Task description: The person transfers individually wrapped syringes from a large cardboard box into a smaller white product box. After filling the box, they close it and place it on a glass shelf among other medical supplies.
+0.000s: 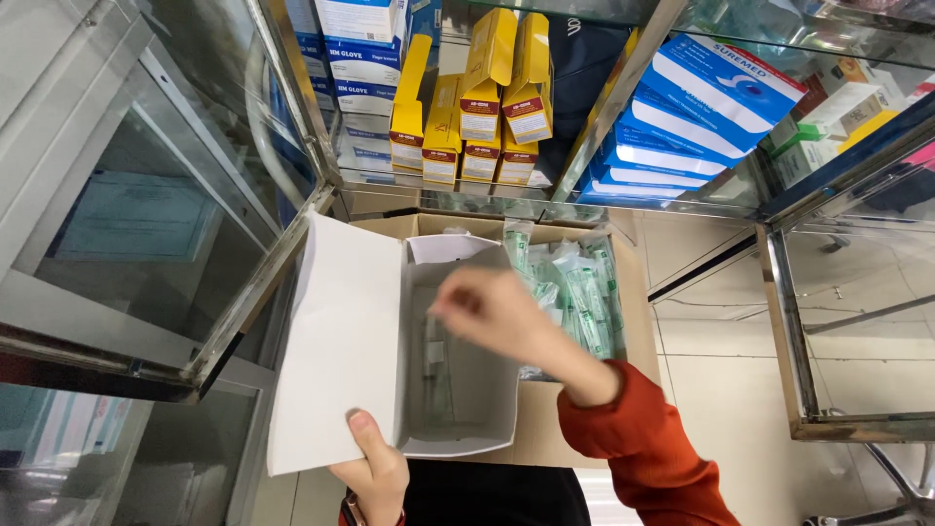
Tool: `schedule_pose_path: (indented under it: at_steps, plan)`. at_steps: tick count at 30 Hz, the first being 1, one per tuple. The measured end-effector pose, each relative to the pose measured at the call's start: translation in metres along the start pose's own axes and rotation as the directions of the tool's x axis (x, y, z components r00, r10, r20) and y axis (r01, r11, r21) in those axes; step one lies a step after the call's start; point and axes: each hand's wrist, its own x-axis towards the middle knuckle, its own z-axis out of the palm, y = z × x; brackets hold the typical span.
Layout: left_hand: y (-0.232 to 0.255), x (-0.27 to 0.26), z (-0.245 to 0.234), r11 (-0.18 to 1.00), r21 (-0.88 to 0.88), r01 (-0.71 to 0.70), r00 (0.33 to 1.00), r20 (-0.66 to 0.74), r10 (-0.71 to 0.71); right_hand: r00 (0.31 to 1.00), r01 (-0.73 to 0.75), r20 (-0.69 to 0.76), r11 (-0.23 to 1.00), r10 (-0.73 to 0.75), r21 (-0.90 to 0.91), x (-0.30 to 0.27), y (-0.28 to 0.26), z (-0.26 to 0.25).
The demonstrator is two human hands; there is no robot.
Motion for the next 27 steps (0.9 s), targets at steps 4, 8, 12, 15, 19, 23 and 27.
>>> schedule_pose_path:
  at_steps: [4, 8, 12, 15, 19, 23, 27]
  plan:
    - [-0.011, -0.003, -0.008, 0.995, -0.071, 0.066, 0.995, -0.065, -0.071, 0.835, -0.236, -0.436, 0.934, 0.336, 0.269, -0.034, 0.082, -0.032]
    - [-0.024, -0.006, -0.012, 0.993, -0.114, 0.042, 0.990, -0.131, -0.057, 0.773, -0.589, -0.436, 0.777, 0.461, -0.223, -0.057, 0.176, -0.009]
    - [-0.018, -0.001, -0.008, 0.983, -0.177, 0.041, 0.983, -0.167, -0.071, 0.898, -0.356, -0.429, 0.737, 0.099, -0.575, -0.067, 0.194, 0.032]
    - [-0.026, 0.000, -0.013, 0.996, -0.039, -0.077, 0.986, -0.154, 0.071, 0.869, -0.491, -0.401, 0.593, 0.289, -0.638, -0.070, 0.212, 0.052]
    - [-0.031, 0.002, -0.016, 0.999, -0.041, -0.006, 0.990, -0.138, 0.001, 0.809, -0.586, -0.346, 0.691, 0.474, -0.423, -0.073, 0.205, 0.042]
    - [-0.019, 0.008, -0.014, 0.998, -0.051, 0.026, 0.995, -0.098, -0.031, 0.802, -0.470, -0.299, 0.856, 0.516, 0.218, -0.078, 0.121, -0.004]
    - [-0.012, 0.006, -0.009, 0.998, -0.030, 0.046, 0.994, -0.100, -0.049, 0.833, -0.269, -0.295, 0.809, 0.468, 0.522, -0.085, 0.022, -0.030]
